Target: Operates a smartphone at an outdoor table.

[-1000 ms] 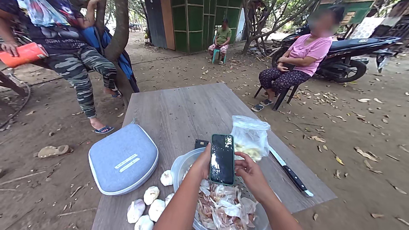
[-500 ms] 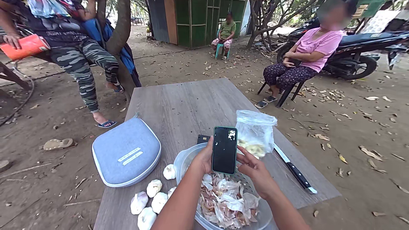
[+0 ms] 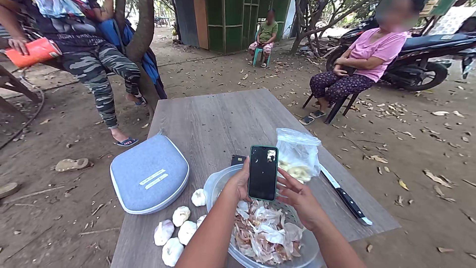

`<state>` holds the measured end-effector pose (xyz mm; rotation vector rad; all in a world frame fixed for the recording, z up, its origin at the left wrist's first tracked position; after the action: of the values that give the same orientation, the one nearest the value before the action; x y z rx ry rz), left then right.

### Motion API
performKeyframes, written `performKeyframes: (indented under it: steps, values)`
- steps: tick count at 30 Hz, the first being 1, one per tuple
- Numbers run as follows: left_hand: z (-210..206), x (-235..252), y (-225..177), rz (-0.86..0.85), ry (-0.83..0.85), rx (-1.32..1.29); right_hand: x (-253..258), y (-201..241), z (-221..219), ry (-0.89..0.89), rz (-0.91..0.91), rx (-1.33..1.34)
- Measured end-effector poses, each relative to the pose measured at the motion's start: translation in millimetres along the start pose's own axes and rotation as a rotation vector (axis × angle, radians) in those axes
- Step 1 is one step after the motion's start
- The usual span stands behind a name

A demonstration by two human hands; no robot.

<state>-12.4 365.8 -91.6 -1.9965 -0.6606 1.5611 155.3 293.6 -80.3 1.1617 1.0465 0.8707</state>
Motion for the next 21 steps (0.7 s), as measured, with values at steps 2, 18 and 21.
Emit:
performKeyframes:
  steps: [2, 18, 21]
  values:
    - [0.0, 0.3, 0.1, -0.011, -0.012, -0.005, 0.2, 0.0, 0.4, -0.004, 0.011, -0.005]
    - [-0.8, 0.3, 0.1, -0.024, -0.022, -0.044, 3.6, -4.1, 0.3, -0.029, 0.070, -0.032]
    - [-1.1, 0.4, 0.6, -0.025, -0.030, -0.053, 3.0, -3.4, 0.5, -0.026, 0.073, -0.035]
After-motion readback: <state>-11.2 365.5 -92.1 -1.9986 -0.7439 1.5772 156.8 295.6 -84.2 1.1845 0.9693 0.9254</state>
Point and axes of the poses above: each hand's wrist, its own x-axis towards the middle knuckle, its own z-axis out of the back of the hand, y = z × x, the point moved 2 cm from there along x, towards the middle knuckle, and after that the axes turned 14 degrees about -y, right-handed, at the moved point
